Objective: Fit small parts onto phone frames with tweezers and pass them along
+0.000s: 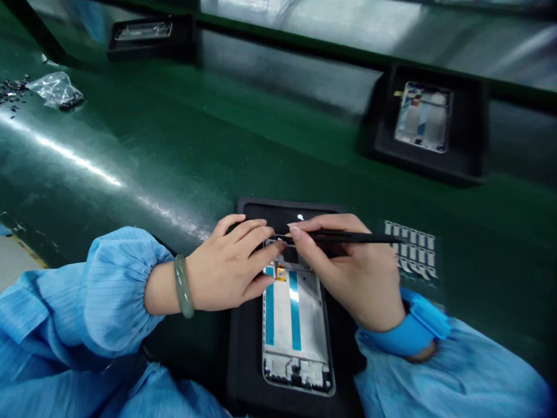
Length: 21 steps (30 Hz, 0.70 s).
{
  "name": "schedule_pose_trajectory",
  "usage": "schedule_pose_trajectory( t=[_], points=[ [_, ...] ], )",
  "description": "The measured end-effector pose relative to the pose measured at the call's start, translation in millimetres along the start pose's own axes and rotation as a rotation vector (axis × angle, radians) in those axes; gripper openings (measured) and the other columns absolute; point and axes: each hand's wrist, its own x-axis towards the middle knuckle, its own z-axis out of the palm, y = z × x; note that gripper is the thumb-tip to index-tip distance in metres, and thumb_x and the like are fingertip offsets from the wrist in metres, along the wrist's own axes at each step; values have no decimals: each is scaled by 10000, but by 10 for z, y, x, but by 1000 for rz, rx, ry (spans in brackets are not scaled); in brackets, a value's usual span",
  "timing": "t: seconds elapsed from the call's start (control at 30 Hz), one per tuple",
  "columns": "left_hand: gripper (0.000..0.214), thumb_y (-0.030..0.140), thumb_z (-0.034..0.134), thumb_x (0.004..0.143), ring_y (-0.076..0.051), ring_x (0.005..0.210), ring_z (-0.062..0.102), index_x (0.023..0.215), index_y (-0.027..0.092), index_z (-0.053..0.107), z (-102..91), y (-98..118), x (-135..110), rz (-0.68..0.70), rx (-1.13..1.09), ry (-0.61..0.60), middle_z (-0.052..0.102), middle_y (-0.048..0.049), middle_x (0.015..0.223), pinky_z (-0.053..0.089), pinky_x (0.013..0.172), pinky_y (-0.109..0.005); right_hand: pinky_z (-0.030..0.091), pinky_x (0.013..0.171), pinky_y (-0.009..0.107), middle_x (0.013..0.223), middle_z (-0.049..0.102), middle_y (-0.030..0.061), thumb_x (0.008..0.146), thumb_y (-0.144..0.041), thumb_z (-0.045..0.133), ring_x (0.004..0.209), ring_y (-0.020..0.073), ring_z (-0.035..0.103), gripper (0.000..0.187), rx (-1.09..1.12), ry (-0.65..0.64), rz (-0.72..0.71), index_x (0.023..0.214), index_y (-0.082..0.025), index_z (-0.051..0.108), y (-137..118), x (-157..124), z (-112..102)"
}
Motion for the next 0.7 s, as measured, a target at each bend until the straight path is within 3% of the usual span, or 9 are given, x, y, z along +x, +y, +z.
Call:
schedule_pose_trajectory(
  t=[0.3, 0.53, 0.7],
  points=[
    [416, 343, 429, 920, -258, 1275, 374, 1278, 138, 480, -2, 2, -12, -5, 17, -10, 497, -120, 1297, 231, 1071, -468, 490, 435, 197, 720, 629, -23, 806, -269, 665, 536, 123, 625, 113, 199, 40, 216, 820, -215, 567, 30, 32, 32],
    [424, 344, 429, 916, -264, 1265, 384, 1278, 129, 479, 2, -6, -6, 7, 21, 11, 502, -127, 1288, 240, 1065, -470, 499, 478, 217, 778, 632, 1, 822, -266, 636, 564, 125, 613, 74, 24, -5, 42, 822, -216, 581, 20, 46, -22],
    [427, 347, 426, 920, -260, 1276, 370, 1284, 129, 476, 4, -5, -9, 4, 15, 3, 495, -123, 1296, 229, 1072, -464, 465, 430, 202, 777, 629, 5, 832, -279, 620, 533, 114, 594, 81, 11, -35, 20, 835, -210, 577, 34, 76, -56]
  ],
)
